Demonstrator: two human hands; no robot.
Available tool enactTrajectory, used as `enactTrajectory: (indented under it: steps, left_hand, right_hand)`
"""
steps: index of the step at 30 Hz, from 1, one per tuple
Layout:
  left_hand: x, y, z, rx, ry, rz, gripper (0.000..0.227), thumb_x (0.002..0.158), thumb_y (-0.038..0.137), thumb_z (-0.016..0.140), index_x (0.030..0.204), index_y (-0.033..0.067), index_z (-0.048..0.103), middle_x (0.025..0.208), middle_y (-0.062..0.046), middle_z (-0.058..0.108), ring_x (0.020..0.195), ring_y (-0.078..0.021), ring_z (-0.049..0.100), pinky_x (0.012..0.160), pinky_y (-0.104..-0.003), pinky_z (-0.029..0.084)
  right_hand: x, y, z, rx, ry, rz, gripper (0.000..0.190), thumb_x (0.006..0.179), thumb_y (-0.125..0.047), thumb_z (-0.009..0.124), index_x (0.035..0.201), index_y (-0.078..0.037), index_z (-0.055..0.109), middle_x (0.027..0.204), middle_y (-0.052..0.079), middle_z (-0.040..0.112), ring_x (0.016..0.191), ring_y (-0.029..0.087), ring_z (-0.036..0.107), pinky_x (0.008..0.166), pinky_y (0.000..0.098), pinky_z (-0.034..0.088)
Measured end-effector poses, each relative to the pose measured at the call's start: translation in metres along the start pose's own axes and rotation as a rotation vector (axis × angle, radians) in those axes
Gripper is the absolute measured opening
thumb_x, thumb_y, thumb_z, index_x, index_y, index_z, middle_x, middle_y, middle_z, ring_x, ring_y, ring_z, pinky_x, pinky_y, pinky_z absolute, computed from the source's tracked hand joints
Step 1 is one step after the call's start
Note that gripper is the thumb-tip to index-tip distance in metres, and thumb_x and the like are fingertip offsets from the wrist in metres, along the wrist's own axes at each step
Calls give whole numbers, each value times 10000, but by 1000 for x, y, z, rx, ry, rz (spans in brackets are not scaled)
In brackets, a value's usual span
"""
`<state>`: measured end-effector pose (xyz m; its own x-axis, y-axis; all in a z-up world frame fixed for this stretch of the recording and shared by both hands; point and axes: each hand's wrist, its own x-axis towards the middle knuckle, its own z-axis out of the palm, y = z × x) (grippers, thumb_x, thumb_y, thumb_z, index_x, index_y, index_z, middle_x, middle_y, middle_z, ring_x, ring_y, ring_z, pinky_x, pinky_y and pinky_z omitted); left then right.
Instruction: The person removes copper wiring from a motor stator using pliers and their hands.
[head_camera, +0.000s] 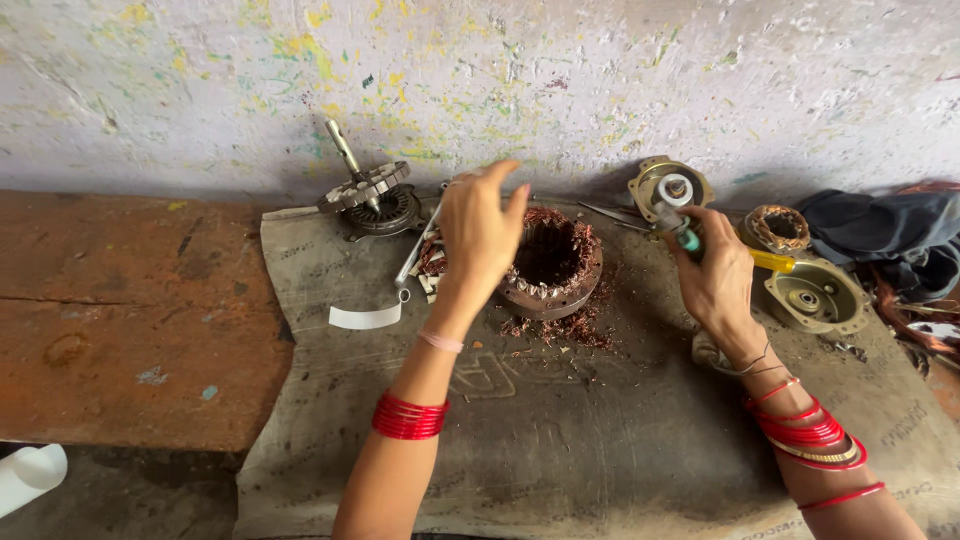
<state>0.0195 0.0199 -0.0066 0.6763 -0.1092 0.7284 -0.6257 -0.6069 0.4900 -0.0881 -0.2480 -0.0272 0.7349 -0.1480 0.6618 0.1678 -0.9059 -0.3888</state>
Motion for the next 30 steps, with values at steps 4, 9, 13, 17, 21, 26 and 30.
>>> enactTrajectory:
  steps: [4, 9, 13, 17, 21, 26, 30]
  left_hand:
    - [-6, -46, 23, -38, -209, -191, 583, 923, 515, 634, 1158, -11, 719, 958, -193, 761, 798, -256, 717, 781, -427, 540]
    - [-17, -70, 61, -362, -374, -326, 789, 1023, 663, 466, 1083, -81, 721, 941, -223, 721, 770, -284, 662, 796, -440, 538]
    - [-21, -60, 64, -418, -536, -527, 805, 1023, 667, 473, 1161, -81, 737, 981, -447, 564, 704, -435, 527, 807, -617, 495]
    - [-17, -41, 50, -569, -457, -438, 868, 869, 758, 524, 1249, -9, 668, 1230, -210, 699, 1178, -276, 652, 1028, -460, 430]
    - [-16, -28, 40, -538, -468, -467, 822, 798, 758, 575, 1165, 41, 738, 1232, -201, 728, 1214, -307, 656, 1068, -490, 428]
    - [-17, -24, 44, -483, -448, -449, 721, 750, 716, 649, 1087, 94, 786, 1163, -154, 769, 1158, -303, 694, 1042, -511, 443]
    - [-20, -29, 52, -431, -409, -449, 703, 737, 698, 697, 1099, 101, 778, 1075, -172, 796, 1041, -311, 755, 1016, -484, 521]
  right_hand:
    - [-1, -5, 0, -107, -65, -162, 456, 806, -2, 727, 1245, -43, 614, 1162, 169, 656, 1031, 379, 630, 869, 477, 510]
    - [-4, -6, 1, -214, -142, -142, 628, 677, 107, 643, 1282, -51, 578, 1281, 157, 618, 1084, 388, 596, 897, 490, 507]
    - [-4, 0, -3, -267, -115, -95, 672, 674, 105, 641, 1322, -48, 554, 1315, 159, 593, 1138, 388, 583, 933, 487, 511]
    - [-4, 3, -2, -288, -163, -49, 704, 660, 111, 642, 1339, -51, 546, 1325, 158, 580, 1158, 383, 573, 927, 479, 512]
    - [-5, -1, 1, -281, -193, -56, 697, 673, 111, 634, 1345, -48, 538, 1338, 146, 568, 1167, 381, 569, 926, 471, 518]
    - [-1, -8, 7, -301, -213, -78, 715, 668, 95, 639, 1359, -50, 526, 1345, 146, 553, 1175, 388, 562, 935, 472, 520]
    - [2, -12, 9, -272, -249, -63, 724, 673, 57, 663, 1371, -58, 509, 1325, 149, 546, 1163, 384, 557, 914, 484, 517]
